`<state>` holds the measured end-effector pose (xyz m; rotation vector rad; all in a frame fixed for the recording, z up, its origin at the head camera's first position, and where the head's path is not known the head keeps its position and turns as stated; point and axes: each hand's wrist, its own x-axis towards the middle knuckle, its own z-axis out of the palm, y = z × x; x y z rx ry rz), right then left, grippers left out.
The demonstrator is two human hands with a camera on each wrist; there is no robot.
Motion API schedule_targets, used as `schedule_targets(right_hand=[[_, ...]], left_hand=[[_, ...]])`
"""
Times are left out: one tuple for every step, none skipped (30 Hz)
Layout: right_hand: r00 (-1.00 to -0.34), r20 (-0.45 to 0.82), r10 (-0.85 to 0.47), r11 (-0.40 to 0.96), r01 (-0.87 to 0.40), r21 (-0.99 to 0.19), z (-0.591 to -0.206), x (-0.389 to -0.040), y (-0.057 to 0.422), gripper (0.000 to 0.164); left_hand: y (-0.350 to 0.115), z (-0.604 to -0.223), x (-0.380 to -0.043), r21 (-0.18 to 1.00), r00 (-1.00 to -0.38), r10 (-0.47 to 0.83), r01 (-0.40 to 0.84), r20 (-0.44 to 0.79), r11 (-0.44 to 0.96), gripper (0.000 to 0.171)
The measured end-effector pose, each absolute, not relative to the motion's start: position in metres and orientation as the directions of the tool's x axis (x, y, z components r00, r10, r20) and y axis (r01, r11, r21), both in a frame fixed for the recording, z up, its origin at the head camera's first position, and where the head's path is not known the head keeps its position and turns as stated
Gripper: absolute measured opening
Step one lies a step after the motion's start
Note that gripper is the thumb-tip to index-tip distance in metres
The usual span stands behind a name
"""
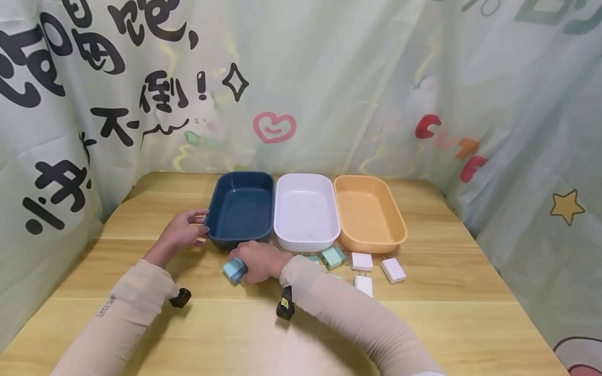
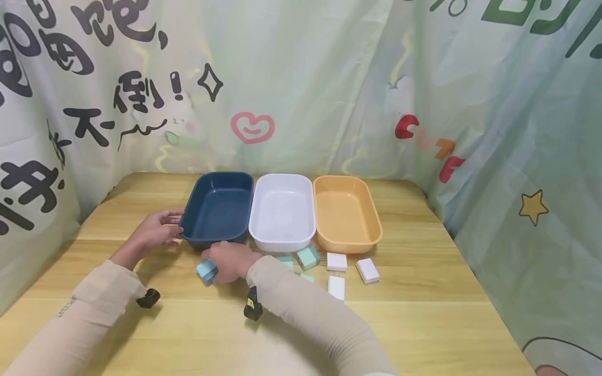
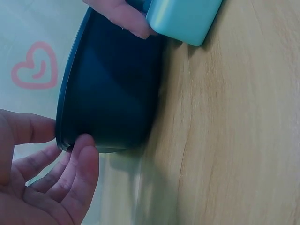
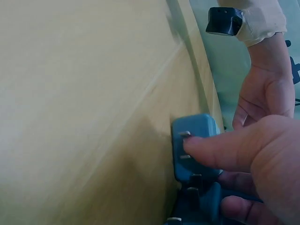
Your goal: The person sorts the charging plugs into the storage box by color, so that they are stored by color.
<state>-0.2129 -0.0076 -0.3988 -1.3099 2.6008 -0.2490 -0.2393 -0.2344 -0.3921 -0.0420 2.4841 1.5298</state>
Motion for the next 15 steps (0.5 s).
schedule_targets(right_hand=[[-0.58,-0.116,-0.806,0.589,-0.77,-0.245,-0.3985,-0.2128,-0.0076,0.05],[-0.582,-0.115,-0.805,0.59,-0.768,-0.247,-0.3981,-0.2126,-0.0076,0.05],[-0.583,-0.114,-0.804,0.592,-0.767,-0.249,-0.3976,-0.2124,-0.0076,0.051],[-0.586,-0.113,-0.803,0.593,-0.765,-0.25,-0.3974,-0.2121,-0.0076,0.051],[-0.588,-0.111,-0.801,0.595,-0.764,-0.251,-0.3973,-0.2118,-0.0076,0.051],[-0.59,-0.11,-0.8,0.597,-0.762,-0.252,-0.3971,-0.2113,-0.0076,0.051],[-0.593,-0.107,-0.798,0.599,-0.76,-0.252,-0.3969,-0.2109,-0.0075,0.051],[-0.595,-0.105,-0.797,0.6,-0.759,-0.254,-0.3967,-0.2105,-0.0074,0.051],[-0.597,-0.102,-0.796,0.601,-0.758,-0.254,-0.3967,-0.2101,-0.0074,0.051],[-0.597,-0.1,-0.796,0.6,-0.758,-0.255,-0.3967,-0.2097,-0.0073,0.051],[-0.596,-0.097,-0.797,0.599,-0.758,-0.257,-0.3967,-0.2093,-0.0072,0.051],[-0.597,-0.094,-0.797,0.598,-0.757,-0.261,-0.3966,-0.209,-0.0072,0.05],[-0.596,-0.092,-0.797,0.597,-0.758,-0.264,-0.3967,-0.2088,-0.0072,0.05],[-0.595,-0.089,-0.798,0.595,-0.758,-0.267,-0.3967,-0.2087,-0.0073,0.05],[-0.595,-0.087,-0.799,0.594,-0.758,-0.27,-0.3968,-0.2086,-0.0075,0.05]], left_hand=[[-0.2343,-0.392,-0.2393,0.878,-0.975,0.091,-0.141,-0.204,0.458,0.056],[-0.2341,-0.3917,-0.2392,0.879,-0.975,0.092,-0.139,-0.202,0.457,0.056],[-0.234,-0.3916,-0.2391,0.879,-0.975,0.092,-0.138,-0.201,0.457,0.056],[-0.234,-0.3916,-0.2392,0.88,-0.975,0.092,-0.138,-0.2,0.455,0.056],[-0.2337,-0.3916,-0.2394,0.881,-0.976,0.09,-0.139,-0.2,0.453,0.056],[-0.2337,-0.3917,-0.2395,0.881,-0.976,0.091,-0.139,-0.2,0.452,0.056],[-0.2336,-0.3919,-0.2397,0.882,-0.976,0.091,-0.138,-0.199,0.451,0.056],[-0.2336,-0.3921,-0.2399,0.882,-0.976,0.091,-0.138,-0.198,0.45,0.056],[-0.2337,-0.3923,-0.2401,0.882,-0.976,0.09,-0.137,-0.198,0.45,0.056],[-0.2337,-0.3925,-0.2402,0.882,-0.976,0.09,-0.137,-0.197,0.451,0.056],[-0.2335,-0.3925,-0.2402,0.882,-0.976,0.089,-0.137,-0.197,0.452,0.056],[-0.2335,-0.3926,-0.2403,0.882,-0.976,0.088,-0.137,-0.197,0.45,0.056],[-0.2336,-0.3927,-0.2403,0.883,-0.977,0.088,-0.137,-0.196,0.449,0.056],[-0.2337,-0.3927,-0.2401,0.883,-0.977,0.089,-0.136,-0.196,0.448,0.056],[-0.2336,-0.3926,-0.2399,0.884,-0.977,0.09,-0.135,-0.195,0.448,0.056]])
